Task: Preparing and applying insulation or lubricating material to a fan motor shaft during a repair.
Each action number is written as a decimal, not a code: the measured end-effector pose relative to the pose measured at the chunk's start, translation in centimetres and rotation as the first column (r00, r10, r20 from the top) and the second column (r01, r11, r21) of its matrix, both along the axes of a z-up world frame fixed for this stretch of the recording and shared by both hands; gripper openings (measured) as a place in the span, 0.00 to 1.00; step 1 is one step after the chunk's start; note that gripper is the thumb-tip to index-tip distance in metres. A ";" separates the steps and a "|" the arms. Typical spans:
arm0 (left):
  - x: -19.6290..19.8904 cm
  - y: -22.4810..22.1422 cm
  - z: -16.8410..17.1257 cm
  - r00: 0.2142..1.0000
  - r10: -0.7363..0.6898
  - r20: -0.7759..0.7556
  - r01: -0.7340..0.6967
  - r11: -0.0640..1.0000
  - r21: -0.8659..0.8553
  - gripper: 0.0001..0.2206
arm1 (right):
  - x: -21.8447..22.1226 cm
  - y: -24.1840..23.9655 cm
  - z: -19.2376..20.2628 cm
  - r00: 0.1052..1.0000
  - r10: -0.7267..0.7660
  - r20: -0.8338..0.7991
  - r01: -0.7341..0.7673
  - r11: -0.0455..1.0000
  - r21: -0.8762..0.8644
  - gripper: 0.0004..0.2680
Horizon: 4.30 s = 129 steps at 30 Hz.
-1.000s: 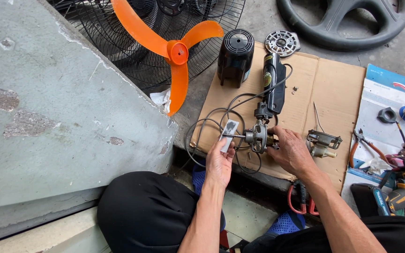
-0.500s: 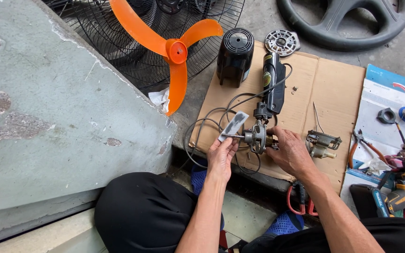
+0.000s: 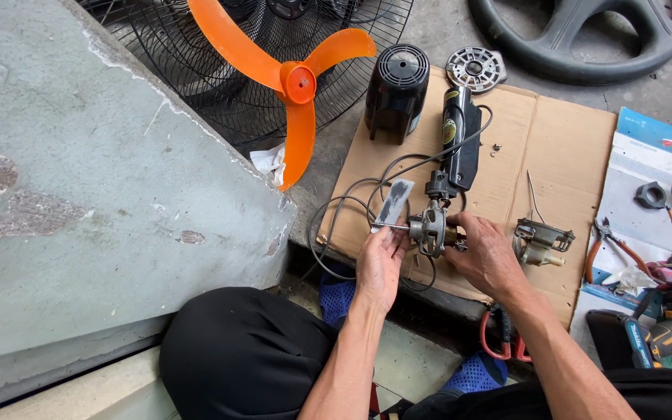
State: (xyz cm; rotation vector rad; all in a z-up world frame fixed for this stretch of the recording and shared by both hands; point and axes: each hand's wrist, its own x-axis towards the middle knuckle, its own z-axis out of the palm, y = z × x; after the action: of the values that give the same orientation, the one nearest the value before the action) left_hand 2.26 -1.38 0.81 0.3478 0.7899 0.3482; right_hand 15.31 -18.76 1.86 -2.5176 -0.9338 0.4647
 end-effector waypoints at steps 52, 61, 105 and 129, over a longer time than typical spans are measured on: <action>2.6 6.6 -4.4 0.962 -0.234 -0.141 0.270 0.894 0.358 0.18 | -3.6 6.1 3.7 0.788 -0.414 -0.455 0.489 0.870 0.056 0.22; 2.9 6.3 -1.8 0.963 -0.181 -0.198 0.252 0.863 0.437 0.15 | -3.8 5.3 3.7 0.796 -0.412 -0.442 0.496 0.864 0.088 0.24; 2.0 6.0 -9.5 0.988 -0.152 -0.027 0.152 0.988 0.014 0.09 | -4.8 -1.5 2.8 0.859 -0.504 -0.094 0.492 0.862 -0.124 0.38; 2.1 3.2 -10.7 0.992 -0.124 0.015 0.125 0.992 -0.015 0.09 | 0.0 2.8 6.4 0.820 -0.270 -0.504 0.195 0.961 -0.197 0.26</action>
State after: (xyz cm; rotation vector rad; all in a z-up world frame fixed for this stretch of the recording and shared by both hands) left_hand 4.40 1.86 -9.94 0.3777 0.7535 0.2271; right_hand 15.35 -15.97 8.26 -2.3711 -0.3838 1.1013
